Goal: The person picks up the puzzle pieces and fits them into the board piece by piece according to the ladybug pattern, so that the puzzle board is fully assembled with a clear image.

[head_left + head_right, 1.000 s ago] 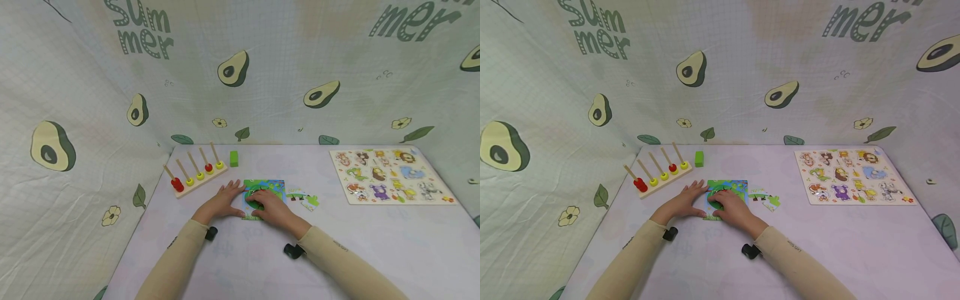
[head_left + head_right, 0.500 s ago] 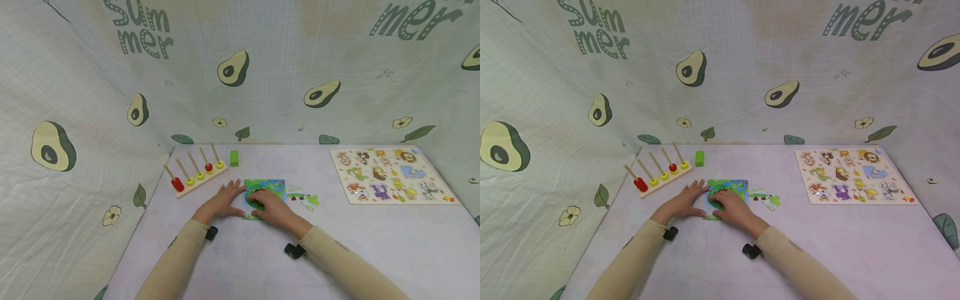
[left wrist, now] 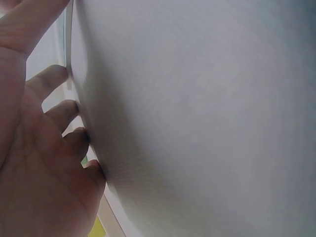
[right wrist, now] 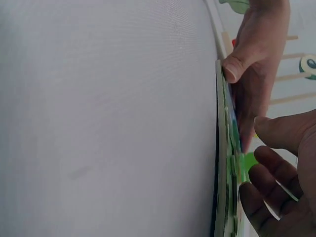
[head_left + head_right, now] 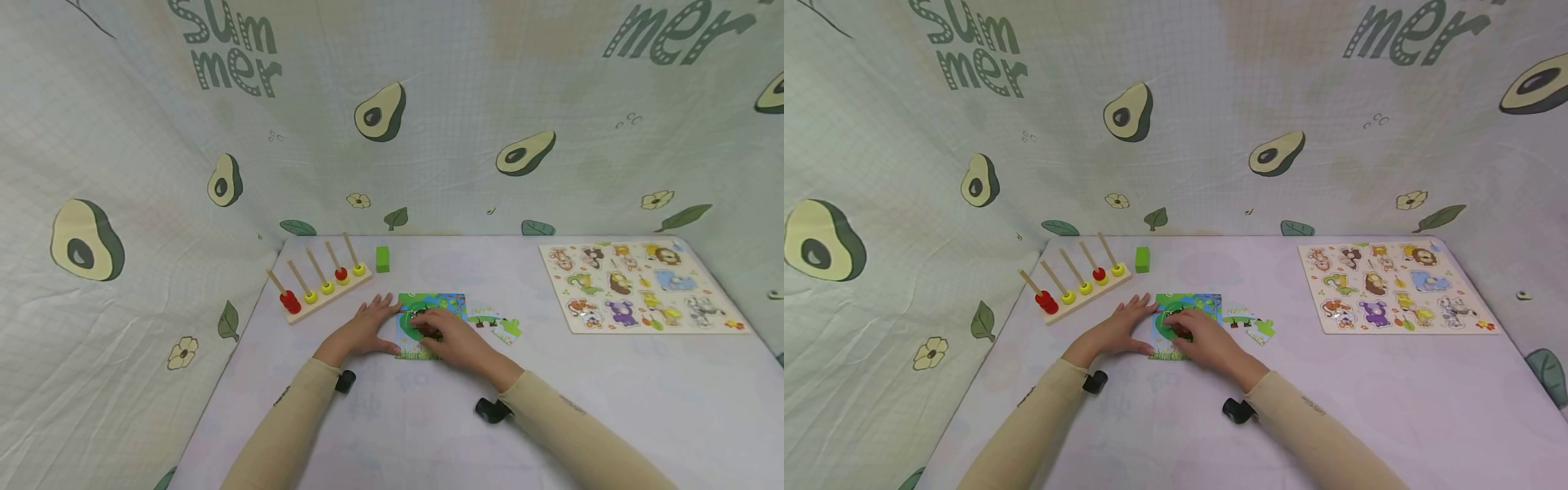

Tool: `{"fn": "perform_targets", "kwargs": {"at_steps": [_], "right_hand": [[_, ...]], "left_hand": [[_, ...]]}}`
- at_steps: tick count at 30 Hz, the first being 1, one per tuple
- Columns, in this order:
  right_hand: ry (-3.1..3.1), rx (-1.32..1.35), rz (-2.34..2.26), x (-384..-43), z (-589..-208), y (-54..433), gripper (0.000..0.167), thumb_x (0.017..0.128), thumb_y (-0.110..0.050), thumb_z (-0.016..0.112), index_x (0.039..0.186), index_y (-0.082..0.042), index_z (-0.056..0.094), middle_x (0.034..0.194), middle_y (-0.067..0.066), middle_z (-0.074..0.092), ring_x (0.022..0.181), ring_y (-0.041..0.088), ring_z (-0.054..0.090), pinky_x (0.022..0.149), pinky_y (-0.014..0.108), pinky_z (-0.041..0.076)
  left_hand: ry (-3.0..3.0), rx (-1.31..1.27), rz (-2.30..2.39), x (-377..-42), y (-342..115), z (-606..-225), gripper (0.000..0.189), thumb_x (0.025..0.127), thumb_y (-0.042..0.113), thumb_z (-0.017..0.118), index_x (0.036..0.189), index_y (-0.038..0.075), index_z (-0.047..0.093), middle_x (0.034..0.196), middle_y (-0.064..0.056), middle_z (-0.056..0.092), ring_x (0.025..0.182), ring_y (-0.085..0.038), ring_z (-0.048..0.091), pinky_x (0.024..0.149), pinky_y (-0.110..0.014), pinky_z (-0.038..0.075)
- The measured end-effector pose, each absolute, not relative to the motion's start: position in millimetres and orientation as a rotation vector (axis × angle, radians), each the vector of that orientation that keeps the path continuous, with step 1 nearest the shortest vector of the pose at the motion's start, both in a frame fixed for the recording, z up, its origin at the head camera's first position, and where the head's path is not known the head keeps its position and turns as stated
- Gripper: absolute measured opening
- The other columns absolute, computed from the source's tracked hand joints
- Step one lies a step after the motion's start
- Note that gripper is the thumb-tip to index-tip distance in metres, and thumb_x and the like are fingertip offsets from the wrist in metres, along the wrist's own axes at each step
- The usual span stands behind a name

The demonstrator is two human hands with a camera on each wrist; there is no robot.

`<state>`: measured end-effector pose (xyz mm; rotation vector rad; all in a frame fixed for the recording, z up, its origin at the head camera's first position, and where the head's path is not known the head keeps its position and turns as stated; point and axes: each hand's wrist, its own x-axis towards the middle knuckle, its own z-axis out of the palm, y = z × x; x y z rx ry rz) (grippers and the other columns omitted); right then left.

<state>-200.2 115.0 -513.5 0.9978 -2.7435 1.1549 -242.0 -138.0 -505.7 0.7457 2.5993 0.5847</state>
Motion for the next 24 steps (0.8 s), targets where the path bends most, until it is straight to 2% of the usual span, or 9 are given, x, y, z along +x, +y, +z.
{"fn": "perform_targets", "kwargs": {"at_steps": [12, 19, 24], "right_hand": [[-2.794, 0.843, 1.115, -193.6, -510.1, 144.4, 0.035, 0.093, -0.014, 0.075, 0.128, -0.013, 0.069, 0.118, 0.003, 0.067, 0.111, 0.024, 0.061, 0.093, 0.047, 0.052], [-2.776, 0.767, 1.055, -194.9, -514.6, 164.2, 0.035, 0.091, -0.012, 0.076, 0.125, -0.008, 0.070, 0.116, 0.004, 0.068, 0.105, 0.023, 0.061, 0.090, 0.045, 0.052], [-2.796, 0.696, 1.058, -197.1, -515.8, 179.1, 0.034, 0.091, -0.013, 0.076, 0.125, -0.009, 0.071, 0.115, 0.004, 0.068, 0.102, 0.020, 0.059, 0.088, 0.043, 0.052]], "left_hand": [[2.602, 0.736, 0.588, -241.8, -138.4, -505.5, 0.100, 0.081, 0.049, 0.084, 0.161, 0.019, 0.032, 0.170, -0.010, 0.011, 0.157, -0.030, 0.000, 0.126, -0.050, 0.001], [2.598, 0.745, 0.574, -242.6, -138.5, -506.5, 0.101, 0.081, 0.048, 0.083, 0.162, 0.019, 0.030, 0.170, -0.010, 0.011, 0.157, -0.030, 0.000, 0.126, -0.051, 0.001], [2.595, 0.739, 0.573, -242.4, -138.4, -506.8, 0.101, 0.081, 0.048, 0.084, 0.162, 0.019, 0.030, 0.170, -0.010, 0.011, 0.157, -0.029, 0.000, 0.126, -0.051, 0.001]]}}
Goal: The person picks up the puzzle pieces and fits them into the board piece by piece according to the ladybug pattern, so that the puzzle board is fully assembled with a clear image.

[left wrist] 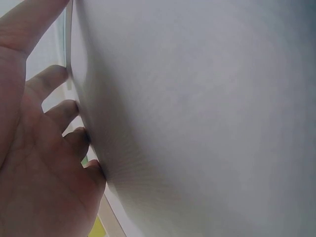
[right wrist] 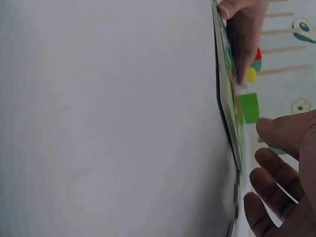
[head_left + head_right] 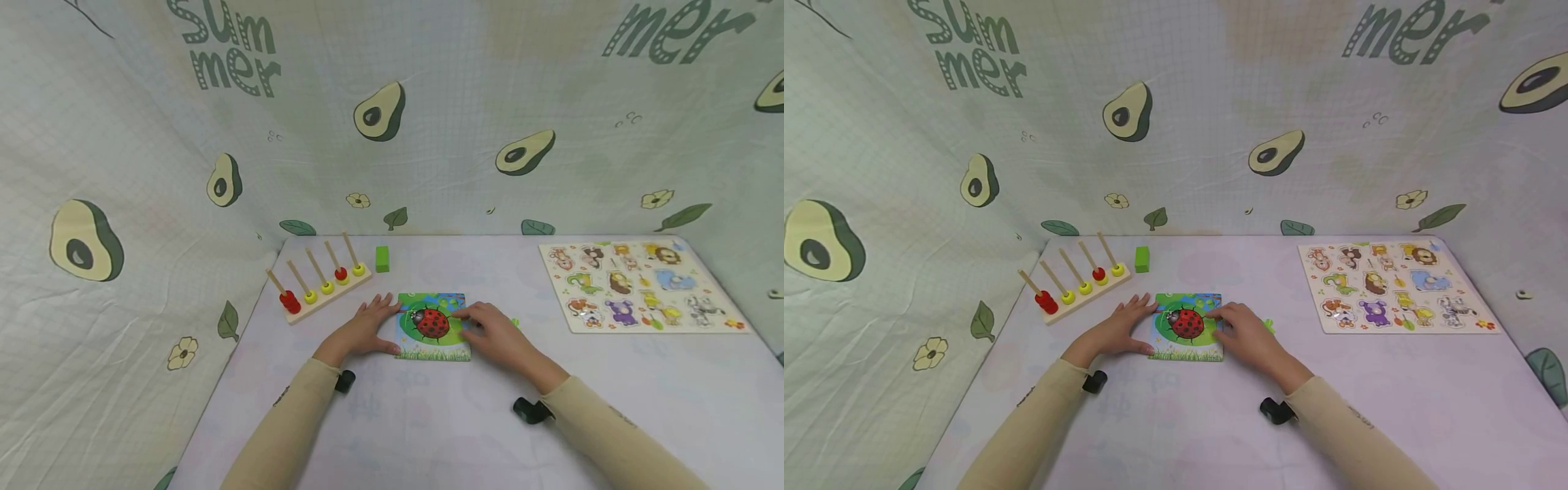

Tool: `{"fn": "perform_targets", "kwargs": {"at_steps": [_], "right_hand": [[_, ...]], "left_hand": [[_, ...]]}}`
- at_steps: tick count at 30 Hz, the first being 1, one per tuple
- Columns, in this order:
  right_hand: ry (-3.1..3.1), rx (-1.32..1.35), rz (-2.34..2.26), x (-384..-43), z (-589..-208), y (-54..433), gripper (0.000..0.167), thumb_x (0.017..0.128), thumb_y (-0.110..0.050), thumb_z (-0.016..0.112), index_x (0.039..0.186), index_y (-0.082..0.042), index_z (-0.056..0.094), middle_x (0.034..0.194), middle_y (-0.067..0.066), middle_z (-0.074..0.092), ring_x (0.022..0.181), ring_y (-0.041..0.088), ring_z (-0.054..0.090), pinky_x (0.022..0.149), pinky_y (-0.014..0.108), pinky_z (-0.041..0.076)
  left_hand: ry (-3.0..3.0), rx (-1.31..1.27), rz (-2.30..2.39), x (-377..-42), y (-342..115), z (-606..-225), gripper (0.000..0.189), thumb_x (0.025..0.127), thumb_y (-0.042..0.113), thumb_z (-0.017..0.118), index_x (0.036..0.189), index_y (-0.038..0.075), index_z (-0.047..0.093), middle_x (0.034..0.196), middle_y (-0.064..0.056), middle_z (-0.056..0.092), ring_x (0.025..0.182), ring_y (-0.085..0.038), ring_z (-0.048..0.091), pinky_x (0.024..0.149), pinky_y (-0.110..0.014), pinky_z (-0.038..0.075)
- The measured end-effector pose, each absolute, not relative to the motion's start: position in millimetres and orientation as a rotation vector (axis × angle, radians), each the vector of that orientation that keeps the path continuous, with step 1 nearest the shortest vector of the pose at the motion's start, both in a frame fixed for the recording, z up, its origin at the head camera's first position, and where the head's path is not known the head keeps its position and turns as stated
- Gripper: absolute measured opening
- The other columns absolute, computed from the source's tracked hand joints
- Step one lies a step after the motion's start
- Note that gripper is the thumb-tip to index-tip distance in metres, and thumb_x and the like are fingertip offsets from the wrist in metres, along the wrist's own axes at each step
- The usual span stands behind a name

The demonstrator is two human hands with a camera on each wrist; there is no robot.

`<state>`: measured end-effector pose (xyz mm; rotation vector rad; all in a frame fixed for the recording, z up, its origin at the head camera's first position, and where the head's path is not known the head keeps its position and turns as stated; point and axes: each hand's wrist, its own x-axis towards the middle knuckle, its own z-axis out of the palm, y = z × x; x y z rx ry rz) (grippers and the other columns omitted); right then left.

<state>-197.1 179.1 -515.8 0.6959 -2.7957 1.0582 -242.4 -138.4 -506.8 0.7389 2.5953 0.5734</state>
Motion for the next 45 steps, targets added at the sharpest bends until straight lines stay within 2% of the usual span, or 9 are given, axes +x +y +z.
{"fn": "perform_targets", "kwargs": {"at_steps": [10, 18, 23, 26, 31, 37, 41, 45], "right_hand": [[-2.816, 0.579, 0.990, -205.7, -519.3, 208.1, 0.032, 0.090, -0.009, 0.076, 0.122, -0.010, 0.072, 0.117, 0.005, 0.068, 0.108, 0.026, 0.055, 0.092, 0.048, 0.048], [-2.893, 0.562, 0.901, -206.9, -516.8, 220.6, 0.037, 0.093, -0.009, 0.072, 0.130, -0.006, 0.068, 0.130, 0.016, 0.064, 0.120, 0.039, 0.052, 0.102, 0.058, 0.044], [-2.915, 0.591, 0.883, -207.1, -513.3, 222.4, 0.040, 0.093, -0.005, 0.071, 0.132, -0.004, 0.066, 0.128, 0.019, 0.063, 0.120, 0.041, 0.052, 0.102, 0.060, 0.044], [-2.904, 0.607, 0.891, -207.9, -512.2, 222.5, 0.043, 0.091, -0.002, 0.073, 0.133, -0.003, 0.066, 0.122, 0.017, 0.061, 0.116, 0.039, 0.053, 0.099, 0.057, 0.045], [-2.894, 0.636, 0.871, -209.5, -510.6, 222.1, 0.047, 0.090, -0.001, 0.075, 0.135, -0.005, 0.065, 0.115, 0.012, 0.054, 0.101, 0.027, 0.054, 0.088, 0.046, 0.048], [-2.879, 0.604, 0.895, -209.4, -508.9, 222.9, 0.039, 0.092, -0.001, 0.072, 0.131, -0.009, 0.068, 0.110, 0.009, 0.055, 0.083, 0.017, 0.052, 0.072, 0.035, 0.047], [-2.872, 0.582, 0.942, -208.6, -507.3, 224.1, 0.034, 0.096, -0.002, 0.067, 0.129, -0.009, 0.068, 0.113, 0.008, 0.064, 0.084, 0.015, 0.056, 0.073, 0.037, 0.049], [-2.860, 0.550, 0.993, -207.8, -507.1, 225.5, 0.038, 0.098, -0.004, 0.064, 0.135, -0.009, 0.063, 0.115, 0.009, 0.068, 0.086, 0.016, 0.060, 0.074, 0.038, 0.051]], "left_hand": [[2.592, 0.718, 0.582, -241.8, -138.1, -505.7, 0.101, 0.082, 0.048, 0.083, 0.162, 0.021, 0.030, 0.170, -0.008, 0.010, 0.157, -0.028, 0.000, 0.126, -0.049, 0.000], [2.588, 0.736, 0.596, -241.8, -137.9, -504.7, 0.101, 0.082, 0.047, 0.084, 0.162, 0.018, 0.031, 0.170, -0.012, 0.011, 0.157, -0.032, 0.000, 0.125, -0.051, 0.000], [2.586, 0.725, 0.601, -241.6, -137.3, -504.1, 0.101, 0.081, 0.046, 0.084, 0.162, 0.018, 0.031, 0.170, -0.011, 0.011, 0.157, -0.031, 0.000, 0.126, -0.050, -0.001], [2.590, 0.719, 0.589, -241.4, -137.2, -504.8, 0.101, 0.081, 0.046, 0.084, 0.162, 0.019, 0.031, 0.170, -0.010, 0.011, 0.157, -0.030, 0.000, 0.126, -0.049, -0.001], [2.598, 0.720, 0.573, -241.6, -137.0, -505.1, 0.101, 0.081, 0.048, 0.084, 0.162, 0.019, 0.030, 0.170, -0.009, 0.012, 0.157, -0.029, 0.000, 0.126, -0.049, 0.000], [2.596, 0.721, 0.573, -241.6, -137.0, -503.8, 0.101, 0.081, 0.049, 0.083, 0.162, 0.020, 0.030, 0.170, -0.009, 0.011, 0.157, -0.029, 0.000, 0.126, -0.049, 0.000], [2.595, 0.720, 0.577, -241.6, -137.0, -504.2, 0.101, 0.081, 0.049, 0.083, 0.162, 0.019, 0.030, 0.170, -0.009, 0.011, 0.157, -0.029, 0.000, 0.126, -0.050, 0.000], [2.593, 0.714, 0.574, -241.6, -137.3, -505.1, 0.102, 0.081, 0.050, 0.083, 0.162, 0.020, 0.029, 0.170, -0.008, 0.010, 0.157, -0.028, -0.002, 0.126, -0.049, -0.001]]}}
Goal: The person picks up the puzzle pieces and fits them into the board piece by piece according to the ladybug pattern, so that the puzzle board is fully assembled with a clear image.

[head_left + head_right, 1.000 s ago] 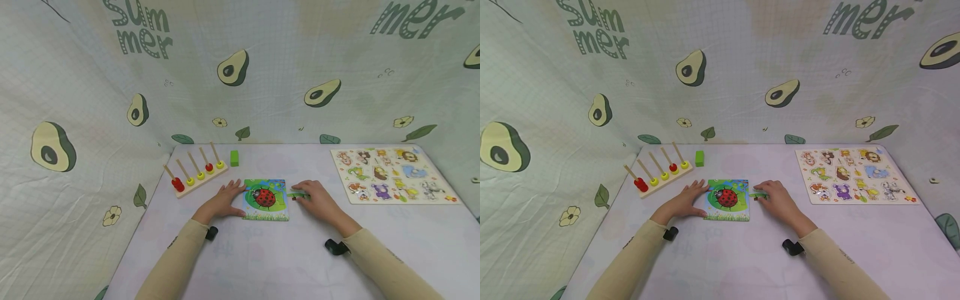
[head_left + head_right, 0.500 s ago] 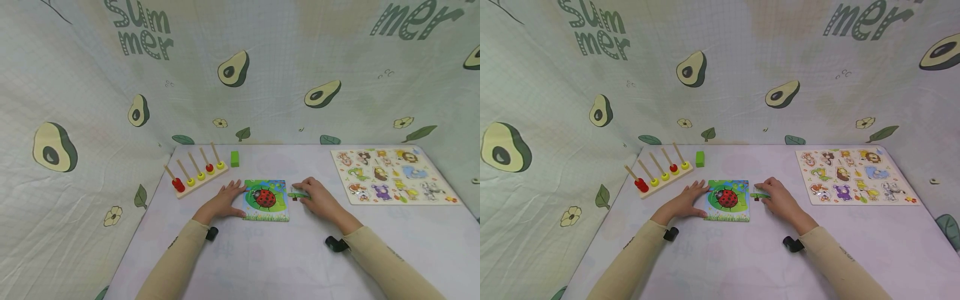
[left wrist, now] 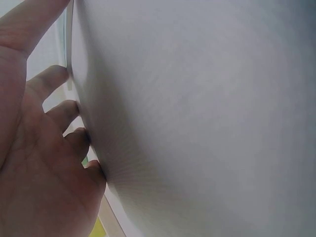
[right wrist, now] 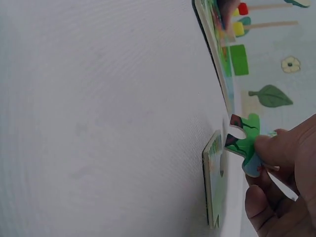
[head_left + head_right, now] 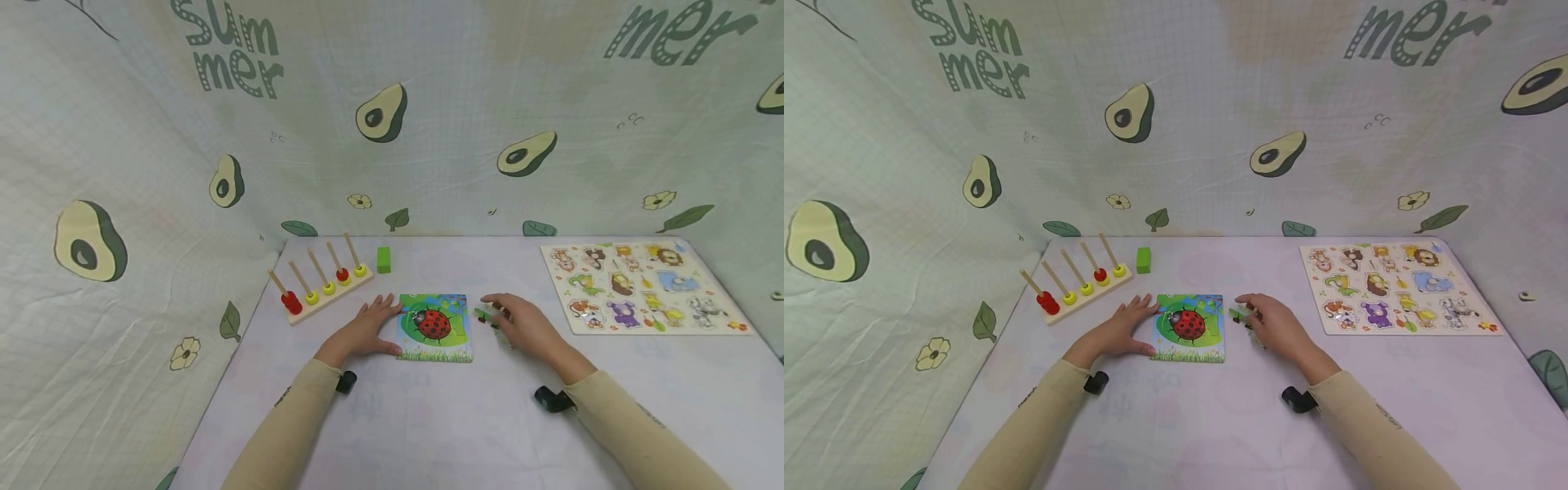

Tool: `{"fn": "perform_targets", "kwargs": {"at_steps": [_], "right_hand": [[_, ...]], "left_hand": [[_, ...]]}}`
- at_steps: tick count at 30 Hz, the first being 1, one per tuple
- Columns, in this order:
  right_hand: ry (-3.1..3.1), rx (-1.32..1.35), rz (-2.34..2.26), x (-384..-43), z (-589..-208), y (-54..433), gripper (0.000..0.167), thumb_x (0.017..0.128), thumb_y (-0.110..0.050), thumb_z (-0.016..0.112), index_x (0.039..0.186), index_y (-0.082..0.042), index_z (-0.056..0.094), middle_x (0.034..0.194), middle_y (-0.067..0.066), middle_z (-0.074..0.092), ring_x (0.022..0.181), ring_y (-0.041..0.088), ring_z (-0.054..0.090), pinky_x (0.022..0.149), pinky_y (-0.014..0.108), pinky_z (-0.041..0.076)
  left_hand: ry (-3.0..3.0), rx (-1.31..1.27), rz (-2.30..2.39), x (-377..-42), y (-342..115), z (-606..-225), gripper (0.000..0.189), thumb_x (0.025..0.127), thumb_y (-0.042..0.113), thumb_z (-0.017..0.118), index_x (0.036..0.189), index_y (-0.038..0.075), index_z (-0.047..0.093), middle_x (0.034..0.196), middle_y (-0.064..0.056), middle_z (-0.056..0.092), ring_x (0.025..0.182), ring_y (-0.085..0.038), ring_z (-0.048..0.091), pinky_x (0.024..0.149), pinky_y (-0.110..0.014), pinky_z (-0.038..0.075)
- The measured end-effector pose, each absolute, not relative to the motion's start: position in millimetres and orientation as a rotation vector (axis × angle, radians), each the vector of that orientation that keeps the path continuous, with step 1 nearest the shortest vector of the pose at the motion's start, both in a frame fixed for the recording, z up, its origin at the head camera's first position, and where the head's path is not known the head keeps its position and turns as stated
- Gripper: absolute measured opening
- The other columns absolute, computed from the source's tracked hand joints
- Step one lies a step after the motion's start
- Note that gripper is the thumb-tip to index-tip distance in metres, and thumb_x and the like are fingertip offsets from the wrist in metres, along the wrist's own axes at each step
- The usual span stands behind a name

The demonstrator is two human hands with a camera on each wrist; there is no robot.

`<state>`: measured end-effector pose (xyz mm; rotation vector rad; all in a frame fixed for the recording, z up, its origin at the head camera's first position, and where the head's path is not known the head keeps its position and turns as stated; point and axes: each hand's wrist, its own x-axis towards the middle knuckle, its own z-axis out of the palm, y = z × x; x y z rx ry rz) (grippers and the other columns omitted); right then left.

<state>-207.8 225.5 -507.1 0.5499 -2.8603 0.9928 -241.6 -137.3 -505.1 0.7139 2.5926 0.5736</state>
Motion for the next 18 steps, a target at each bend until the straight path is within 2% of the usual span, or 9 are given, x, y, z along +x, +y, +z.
{"fn": "perform_targets", "kwargs": {"at_steps": [6, 9, 13, 18], "right_hand": [[-2.814, 0.556, 1.031, -207.9, -505.5, 225.8, 0.049, 0.098, -0.002, 0.062, 0.146, -0.010, 0.055, 0.114, 0.010, 0.065, 0.083, 0.016, 0.056, 0.071, 0.036, 0.049], [-2.808, 0.556, 1.057, -208.2, -504.6, 224.8, 0.052, 0.097, 0.000, 0.060, 0.147, -0.010, 0.053, 0.104, 0.008, 0.060, 0.074, 0.015, 0.048, 0.063, 0.031, 0.043], [-2.813, 0.545, 1.088, -207.9, -504.3, 223.1, 0.050, 0.095, 0.001, 0.060, 0.144, -0.011, 0.057, 0.095, 0.005, 0.052, 0.069, 0.015, 0.041, 0.057, 0.028, 0.037], [-2.820, 0.510, 1.129, -206.4, -506.6, 222.4, 0.043, 0.093, 0.000, 0.065, 0.135, -0.011, 0.061, 0.104, 0.009, 0.059, 0.073, 0.015, 0.047, 0.060, 0.028, 0.041]], "left_hand": [[2.594, 0.716, 0.580, -241.5, -137.6, -506.0, 0.101, 0.081, 0.049, 0.083, 0.162, 0.021, 0.030, 0.170, -0.008, 0.010, 0.157, -0.028, -0.002, 0.126, -0.049, -0.001], [2.596, 0.715, 0.575, -241.8, -137.8, -507.5, 0.100, 0.081, 0.049, 0.083, 0.162, 0.021, 0.030, 0.170, -0.008, 0.010, 0.157, -0.028, -0.001, 0.126, -0.049, -0.001], [2.600, 0.708, 0.565, -242.1, -138.0, -509.2, 0.101, 0.081, 0.050, 0.083, 0.162, 0.022, 0.030, 0.171, -0.006, 0.010, 0.157, -0.026, -0.002, 0.126, -0.048, -0.001], [2.604, 0.703, 0.561, -242.4, -138.1, -510.3, 0.101, 0.081, 0.050, 0.083, 0.162, 0.023, 0.029, 0.171, -0.005, 0.010, 0.157, -0.025, -0.002, 0.126, -0.047, -0.001]]}}
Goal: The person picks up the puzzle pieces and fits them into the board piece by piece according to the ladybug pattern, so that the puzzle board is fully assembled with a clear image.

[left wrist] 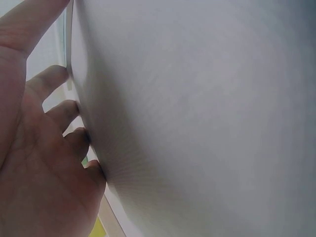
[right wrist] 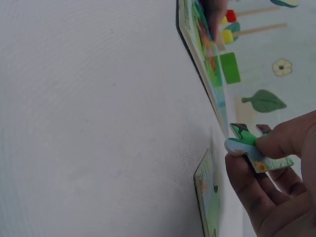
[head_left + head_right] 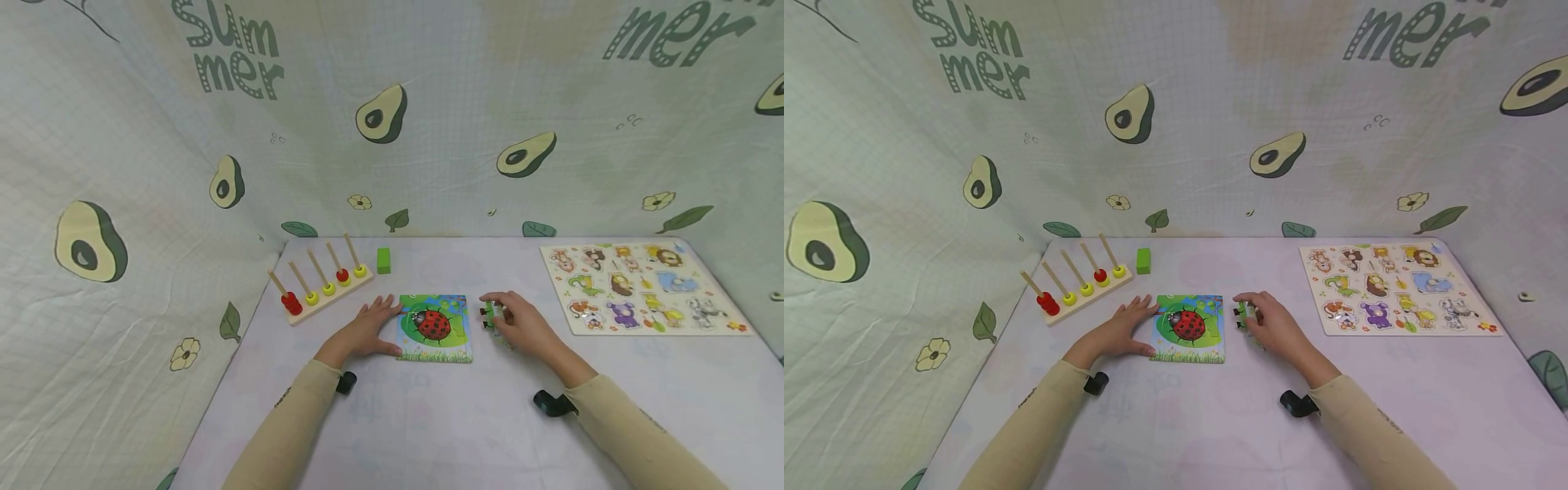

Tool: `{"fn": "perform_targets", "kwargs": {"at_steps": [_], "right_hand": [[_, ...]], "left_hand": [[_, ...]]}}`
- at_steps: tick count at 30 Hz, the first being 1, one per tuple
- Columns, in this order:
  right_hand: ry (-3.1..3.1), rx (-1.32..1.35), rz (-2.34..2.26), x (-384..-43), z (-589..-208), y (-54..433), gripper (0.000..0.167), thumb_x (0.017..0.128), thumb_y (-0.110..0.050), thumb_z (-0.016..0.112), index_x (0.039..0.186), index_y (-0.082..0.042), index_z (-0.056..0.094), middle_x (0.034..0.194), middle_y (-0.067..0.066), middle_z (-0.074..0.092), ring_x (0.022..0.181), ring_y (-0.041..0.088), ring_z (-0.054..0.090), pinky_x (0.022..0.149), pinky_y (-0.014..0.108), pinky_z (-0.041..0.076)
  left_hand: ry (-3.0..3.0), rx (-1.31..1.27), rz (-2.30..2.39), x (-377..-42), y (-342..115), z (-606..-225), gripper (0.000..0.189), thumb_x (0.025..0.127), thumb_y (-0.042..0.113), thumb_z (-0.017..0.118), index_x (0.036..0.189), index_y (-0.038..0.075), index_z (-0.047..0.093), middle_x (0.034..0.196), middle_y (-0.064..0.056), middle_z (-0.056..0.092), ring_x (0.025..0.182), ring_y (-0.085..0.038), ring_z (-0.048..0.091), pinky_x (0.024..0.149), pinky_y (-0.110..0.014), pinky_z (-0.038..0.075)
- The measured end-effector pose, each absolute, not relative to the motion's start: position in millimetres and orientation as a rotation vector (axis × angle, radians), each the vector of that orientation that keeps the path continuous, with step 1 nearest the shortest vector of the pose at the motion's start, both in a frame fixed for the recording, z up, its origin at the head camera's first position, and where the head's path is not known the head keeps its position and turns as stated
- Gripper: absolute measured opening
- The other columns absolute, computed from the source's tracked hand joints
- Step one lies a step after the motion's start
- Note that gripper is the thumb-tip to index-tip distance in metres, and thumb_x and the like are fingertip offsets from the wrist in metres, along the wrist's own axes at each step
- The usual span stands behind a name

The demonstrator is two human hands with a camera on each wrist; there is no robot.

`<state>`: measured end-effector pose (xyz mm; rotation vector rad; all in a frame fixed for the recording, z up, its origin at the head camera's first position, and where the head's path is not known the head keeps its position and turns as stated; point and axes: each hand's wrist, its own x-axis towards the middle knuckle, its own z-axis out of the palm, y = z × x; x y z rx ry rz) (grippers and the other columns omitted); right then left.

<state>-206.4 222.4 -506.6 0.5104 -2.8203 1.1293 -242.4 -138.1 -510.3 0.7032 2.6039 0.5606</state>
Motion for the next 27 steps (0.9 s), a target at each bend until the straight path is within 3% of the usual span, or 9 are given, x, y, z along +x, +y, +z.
{"fn": "perform_targets", "kwargs": {"at_steps": [8, 16, 23, 27], "right_hand": [[-2.817, 0.505, 1.209, -203.7, -508.2, 218.6, 0.042, 0.094, -0.003, 0.068, 0.132, -0.015, 0.058, 0.105, 0.007, 0.064, 0.074, 0.015, 0.055, 0.061, 0.029, 0.047], [-2.778, 0.576, 1.162, -201.9, -505.0, 215.0, 0.046, 0.093, -0.004, 0.070, 0.136, -0.016, 0.063, 0.096, 0.003, 0.060, 0.077, 0.016, 0.049, 0.062, 0.028, 0.041], [-2.755, 0.592, 1.297, -201.1, -504.1, 213.8, 0.041, 0.092, -0.003, 0.072, 0.131, -0.014, 0.066, 0.114, 0.007, 0.068, 0.074, 0.010, 0.058, 0.065, 0.026, 0.050], [-2.766, 0.554, 1.305, -200.7, -504.0, 210.7, 0.036, 0.091, -0.006, 0.075, 0.125, -0.015, 0.068, 0.110, 0.005, 0.070, 0.075, 0.012, 0.059, 0.065, 0.027, 0.050]], "left_hand": [[2.610, 0.712, 0.557, -243.2, -138.7, -512.2, 0.102, 0.081, 0.050, 0.083, 0.162, 0.023, 0.029, 0.171, -0.005, 0.010, 0.157, -0.026, -0.001, 0.126, -0.047, -0.001], [2.601, 0.716, 0.557, -243.2, -138.6, -510.5, 0.102, 0.081, 0.052, 0.082, 0.163, 0.023, 0.028, 0.171, -0.006, 0.009, 0.157, -0.026, -0.002, 0.126, -0.047, -0.001], [2.597, 0.716, 0.568, -242.4, -138.4, -509.2, 0.101, 0.081, 0.050, 0.083, 0.162, 0.023, 0.030, 0.171, -0.006, 0.009, 0.157, -0.027, -0.002, 0.126, -0.048, -0.001], [2.592, 0.709, 0.568, -242.5, -138.2, -508.8, 0.101, 0.081, 0.050, 0.083, 0.162, 0.023, 0.029, 0.171, -0.006, 0.009, 0.157, -0.026, -0.002, 0.126, -0.048, -0.001]]}}
